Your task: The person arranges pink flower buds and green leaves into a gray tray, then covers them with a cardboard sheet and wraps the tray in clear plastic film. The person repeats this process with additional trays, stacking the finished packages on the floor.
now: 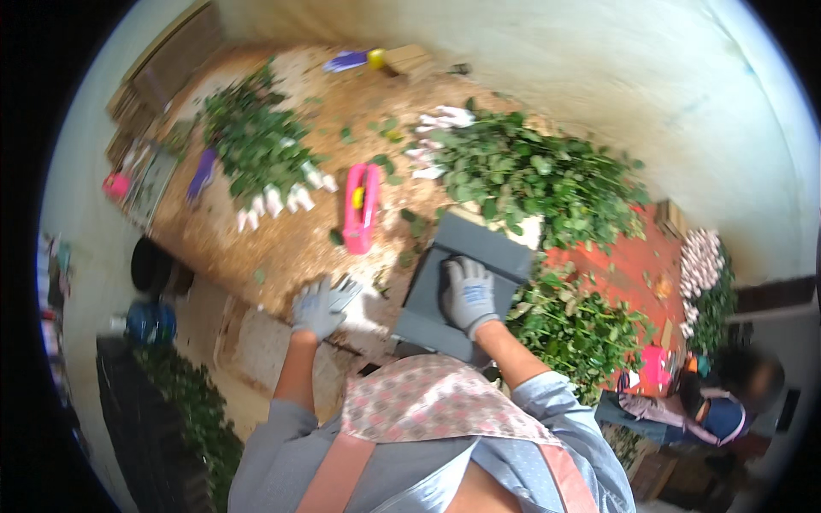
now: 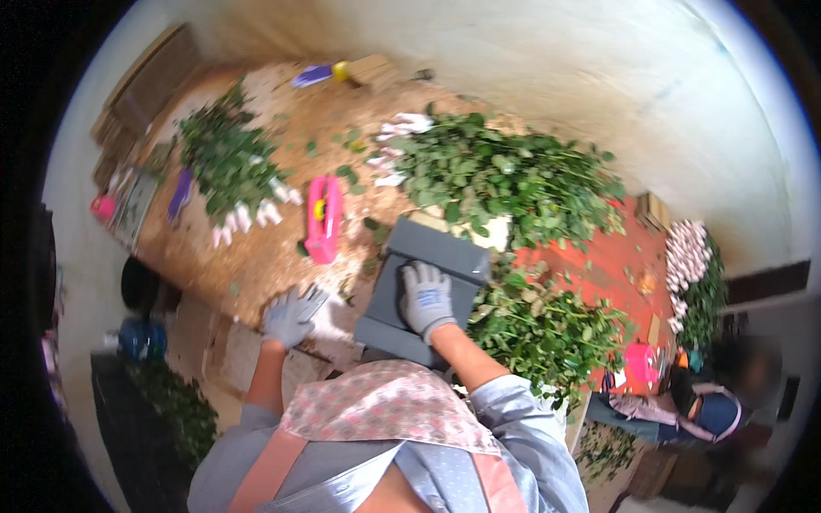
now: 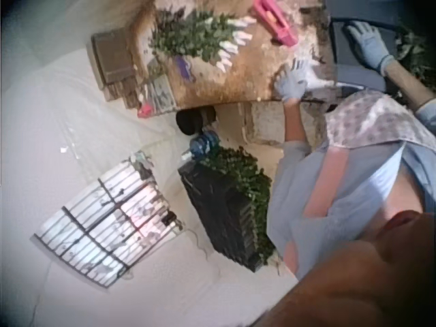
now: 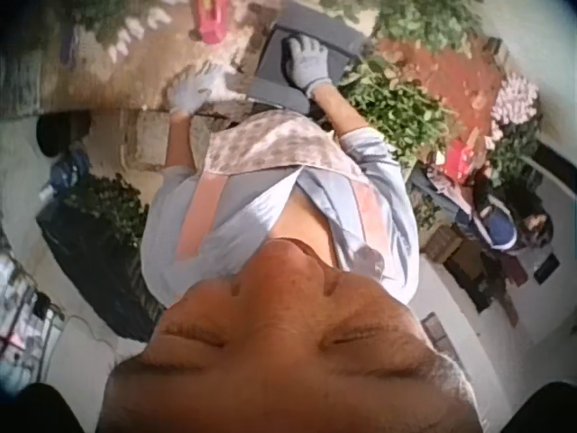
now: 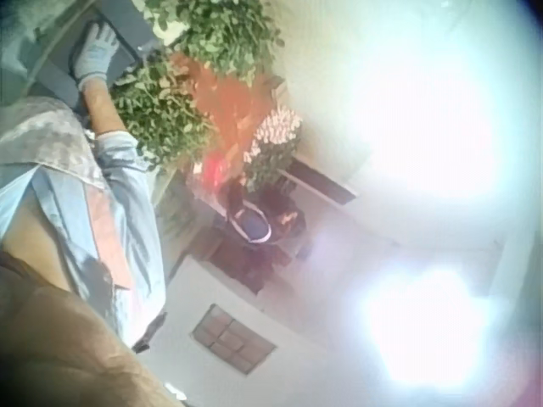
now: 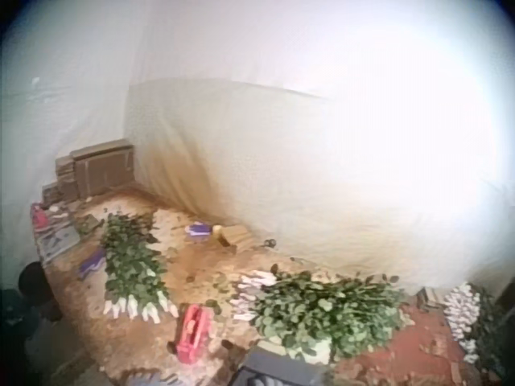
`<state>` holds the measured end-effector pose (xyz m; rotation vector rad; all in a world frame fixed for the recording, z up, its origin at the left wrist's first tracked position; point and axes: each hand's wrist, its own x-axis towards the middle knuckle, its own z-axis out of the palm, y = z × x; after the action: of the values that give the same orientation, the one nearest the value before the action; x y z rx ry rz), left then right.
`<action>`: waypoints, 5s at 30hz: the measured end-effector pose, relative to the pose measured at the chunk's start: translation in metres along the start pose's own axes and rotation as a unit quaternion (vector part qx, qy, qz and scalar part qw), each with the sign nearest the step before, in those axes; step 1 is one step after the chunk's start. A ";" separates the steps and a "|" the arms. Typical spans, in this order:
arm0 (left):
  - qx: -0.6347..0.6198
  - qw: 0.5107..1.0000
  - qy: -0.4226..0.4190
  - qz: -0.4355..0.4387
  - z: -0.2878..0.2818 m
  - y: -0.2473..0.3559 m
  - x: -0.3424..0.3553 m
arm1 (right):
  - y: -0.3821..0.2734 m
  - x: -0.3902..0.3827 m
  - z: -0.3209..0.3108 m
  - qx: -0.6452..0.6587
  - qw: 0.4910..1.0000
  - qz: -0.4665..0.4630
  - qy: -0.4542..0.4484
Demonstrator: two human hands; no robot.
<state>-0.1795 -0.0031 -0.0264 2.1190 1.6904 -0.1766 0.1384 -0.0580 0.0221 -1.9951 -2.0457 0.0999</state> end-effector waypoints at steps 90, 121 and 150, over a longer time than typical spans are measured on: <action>-0.334 0.872 0.325 0.151 -0.146 -0.078 0.197 | 0.032 -0.004 0.034 -0.027 0.999 0.014 -0.016; 0.077 0.992 0.095 0.040 -0.223 0.181 0.727 | 0.040 0.002 0.035 0.027 0.994 0.062 -0.083; -0.381 0.908 -0.166 0.049 -0.199 0.183 0.785 | 0.034 0.006 0.045 0.037 0.981 0.133 -0.137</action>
<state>0.1610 0.7523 -0.0799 1.4708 1.1763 0.1352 0.1606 -0.0436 -0.0287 -2.3027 -1.8778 0.5251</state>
